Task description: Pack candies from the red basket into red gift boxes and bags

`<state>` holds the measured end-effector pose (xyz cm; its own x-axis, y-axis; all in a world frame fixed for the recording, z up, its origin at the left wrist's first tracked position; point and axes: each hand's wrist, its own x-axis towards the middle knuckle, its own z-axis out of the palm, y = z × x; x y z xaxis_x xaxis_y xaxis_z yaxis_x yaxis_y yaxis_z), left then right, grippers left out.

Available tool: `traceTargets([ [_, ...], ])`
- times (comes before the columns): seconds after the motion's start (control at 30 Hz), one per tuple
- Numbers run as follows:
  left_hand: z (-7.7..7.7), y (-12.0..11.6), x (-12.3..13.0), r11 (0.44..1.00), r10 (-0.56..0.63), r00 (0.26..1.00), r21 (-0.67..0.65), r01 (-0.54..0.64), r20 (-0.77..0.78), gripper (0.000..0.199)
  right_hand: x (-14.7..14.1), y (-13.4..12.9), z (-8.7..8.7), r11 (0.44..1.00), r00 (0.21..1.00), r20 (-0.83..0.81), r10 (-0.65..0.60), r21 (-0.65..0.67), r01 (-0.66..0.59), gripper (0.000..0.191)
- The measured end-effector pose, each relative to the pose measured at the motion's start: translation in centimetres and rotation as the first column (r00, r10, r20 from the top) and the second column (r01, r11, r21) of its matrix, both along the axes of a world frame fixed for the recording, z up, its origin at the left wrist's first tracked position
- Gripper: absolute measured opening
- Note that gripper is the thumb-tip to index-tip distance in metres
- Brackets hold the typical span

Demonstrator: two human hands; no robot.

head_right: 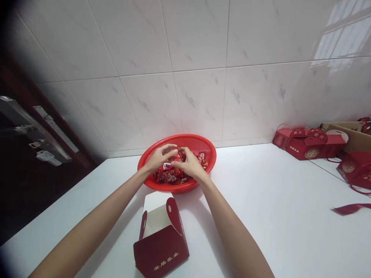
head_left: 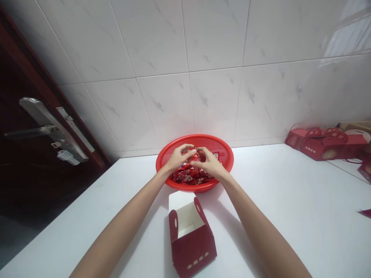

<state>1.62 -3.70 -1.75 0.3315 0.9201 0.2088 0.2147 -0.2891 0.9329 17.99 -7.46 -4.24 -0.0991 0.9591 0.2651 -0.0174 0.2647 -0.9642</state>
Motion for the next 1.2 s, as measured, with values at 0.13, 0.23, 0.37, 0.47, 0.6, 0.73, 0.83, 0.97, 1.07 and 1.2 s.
traceTargets([
  [0.13,0.2,-0.2,-0.1,0.980,-0.111,0.991,-0.158,0.122,0.081,0.051,0.2,-0.1,0.0,0.996,0.997,0.056,0.057,-0.066,-0.053,0.037],
  [0.23,0.0,0.1,-0.3,0.974,-0.139,0.980,-0.162,0.161,0.141,0.048,0.2,-0.4,0.6,0.988,0.999,-0.013,0.051,-0.142,-0.053,0.031],
  [0.37,0.0,0.3,-0.5,0.987,-0.146,0.980,-0.050,0.154,0.137,0.046,0.2,-1.0,1.7,0.958,0.985,-0.172,0.020,-0.279,-0.068,0.038],
  [0.47,0.1,0.2,-0.4,0.985,-0.168,0.984,0.055,0.165,0.061,0.048,0.4,-1.1,2.0,0.950,0.980,-0.198,0.028,-0.299,-0.088,0.038],
  [0.6,0.2,-0.1,-0.3,0.961,-0.250,0.966,0.104,0.255,-0.058,0.045,0.6,-0.9,1.7,0.941,0.978,-0.205,0.046,-0.320,-0.112,0.038],
  [0.73,0.3,-0.3,-0.2,0.952,-0.271,0.956,0.115,0.283,-0.108,0.038,0.5,-0.6,1.4,0.938,0.971,-0.232,0.055,-0.322,-0.130,0.033],
  [0.83,0.3,-0.2,-0.1,0.956,-0.281,0.957,0.071,0.285,-0.067,0.034,0.4,-0.5,1.4,0.943,0.973,-0.232,0.014,-0.320,-0.090,0.031],
  [0.97,0.2,0.0,-0.1,0.969,-0.224,0.974,0.098,0.226,-0.034,0.026,0.5,-0.3,1.6,0.945,0.967,-0.250,-0.046,-0.325,-0.039,0.024],
  [1.07,-0.1,0.3,-0.2,0.983,-0.112,0.994,0.145,0.109,0.013,0.036,0.5,0.0,1.6,0.944,0.941,-0.334,-0.057,-0.326,-0.059,0.016],
  [1.2,-0.6,0.9,-0.5,0.981,0.007,0.998,0.192,-0.019,0.059,0.043,0.6,0.3,1.5,0.944,0.909,-0.400,-0.120,-0.329,-0.020,0.005],
])
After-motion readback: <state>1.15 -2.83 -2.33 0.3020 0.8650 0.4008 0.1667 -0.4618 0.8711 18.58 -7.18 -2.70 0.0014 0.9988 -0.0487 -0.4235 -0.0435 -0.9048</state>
